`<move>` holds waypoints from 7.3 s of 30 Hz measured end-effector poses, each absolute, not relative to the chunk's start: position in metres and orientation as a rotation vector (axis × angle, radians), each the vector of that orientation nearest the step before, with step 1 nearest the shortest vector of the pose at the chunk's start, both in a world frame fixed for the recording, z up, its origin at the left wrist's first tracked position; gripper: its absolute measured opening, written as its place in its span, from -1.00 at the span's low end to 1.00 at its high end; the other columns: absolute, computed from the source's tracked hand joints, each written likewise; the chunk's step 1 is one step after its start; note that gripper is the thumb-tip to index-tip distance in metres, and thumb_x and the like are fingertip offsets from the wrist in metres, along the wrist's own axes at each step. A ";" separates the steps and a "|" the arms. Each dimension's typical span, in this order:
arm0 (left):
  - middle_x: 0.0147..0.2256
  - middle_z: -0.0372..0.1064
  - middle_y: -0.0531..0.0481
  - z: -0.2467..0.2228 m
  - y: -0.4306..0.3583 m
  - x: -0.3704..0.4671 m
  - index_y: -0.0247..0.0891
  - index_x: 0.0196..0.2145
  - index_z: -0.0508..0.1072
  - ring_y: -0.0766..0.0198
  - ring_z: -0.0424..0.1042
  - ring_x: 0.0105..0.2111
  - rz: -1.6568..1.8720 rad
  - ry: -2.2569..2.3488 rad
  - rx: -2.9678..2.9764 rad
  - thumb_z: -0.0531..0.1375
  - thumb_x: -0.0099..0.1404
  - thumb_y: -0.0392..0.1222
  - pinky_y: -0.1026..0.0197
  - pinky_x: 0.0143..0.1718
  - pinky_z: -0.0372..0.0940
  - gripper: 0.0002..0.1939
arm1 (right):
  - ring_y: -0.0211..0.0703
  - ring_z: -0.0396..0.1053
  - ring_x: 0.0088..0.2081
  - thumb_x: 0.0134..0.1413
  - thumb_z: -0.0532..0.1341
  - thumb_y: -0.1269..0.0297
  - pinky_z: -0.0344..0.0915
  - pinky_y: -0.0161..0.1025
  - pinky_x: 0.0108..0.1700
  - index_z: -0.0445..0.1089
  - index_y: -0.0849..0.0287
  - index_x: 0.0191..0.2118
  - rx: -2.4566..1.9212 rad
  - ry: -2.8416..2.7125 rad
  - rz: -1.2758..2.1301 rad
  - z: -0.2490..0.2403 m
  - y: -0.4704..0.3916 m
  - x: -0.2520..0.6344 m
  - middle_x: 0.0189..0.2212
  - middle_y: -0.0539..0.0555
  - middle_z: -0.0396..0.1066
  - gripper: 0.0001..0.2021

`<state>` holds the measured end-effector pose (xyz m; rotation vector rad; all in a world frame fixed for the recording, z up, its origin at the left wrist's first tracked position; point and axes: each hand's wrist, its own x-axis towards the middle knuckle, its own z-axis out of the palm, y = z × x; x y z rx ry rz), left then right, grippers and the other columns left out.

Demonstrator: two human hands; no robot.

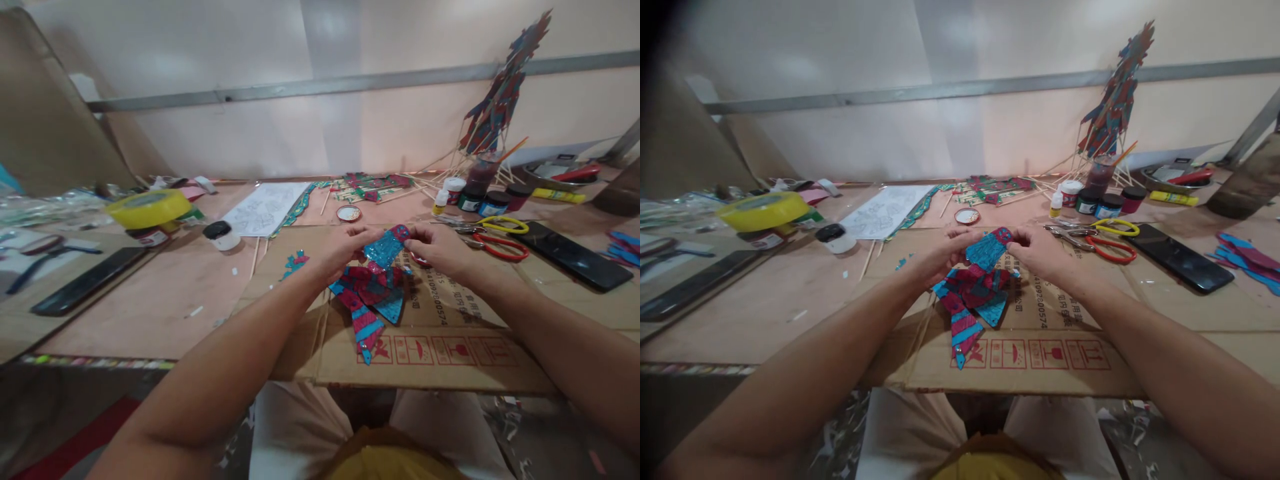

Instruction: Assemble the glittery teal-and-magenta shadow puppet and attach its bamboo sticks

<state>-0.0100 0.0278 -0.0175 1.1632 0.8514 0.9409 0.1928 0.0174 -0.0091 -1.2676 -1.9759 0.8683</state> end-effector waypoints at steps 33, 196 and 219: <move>-0.61 0.23 0.13 -0.008 0.029 -0.017 -0.28 -0.54 0.38 0.50 0.20 -0.70 1.129 0.986 1.016 0.38 -0.07 -0.41 0.41 -0.69 0.16 -0.77 | -0.11 0.40 -0.29 0.05 0.22 0.35 0.20 -0.28 -0.31 0.53 0.15 -0.30 -1.789 -2.508 0.266 0.007 0.035 0.245 -0.33 0.08 0.52 -0.86; -0.58 0.44 0.02 -0.038 -0.010 -0.010 -0.31 -0.52 0.43 0.35 0.37 -0.65 1.102 1.292 0.889 0.36 -0.05 -0.38 0.33 -0.63 0.33 -0.85 | -0.23 0.30 -0.44 -0.09 0.21 0.34 0.22 -0.29 -0.37 0.43 0.17 -0.40 -1.285 -2.302 1.152 -0.022 0.022 0.205 -0.49 -0.01 0.42 -0.92; -0.42 0.51 0.01 -0.044 0.054 0.003 -0.29 -0.33 0.40 0.25 0.50 -0.46 1.349 0.866 0.854 0.37 -0.04 -0.43 0.01 -0.24 0.50 -0.69 | -0.21 0.33 -0.39 -0.12 0.33 0.13 0.23 -0.27 -0.41 0.41 0.15 -0.38 -1.205 -1.778 1.043 -0.014 0.036 0.218 -0.38 0.06 0.45 -0.78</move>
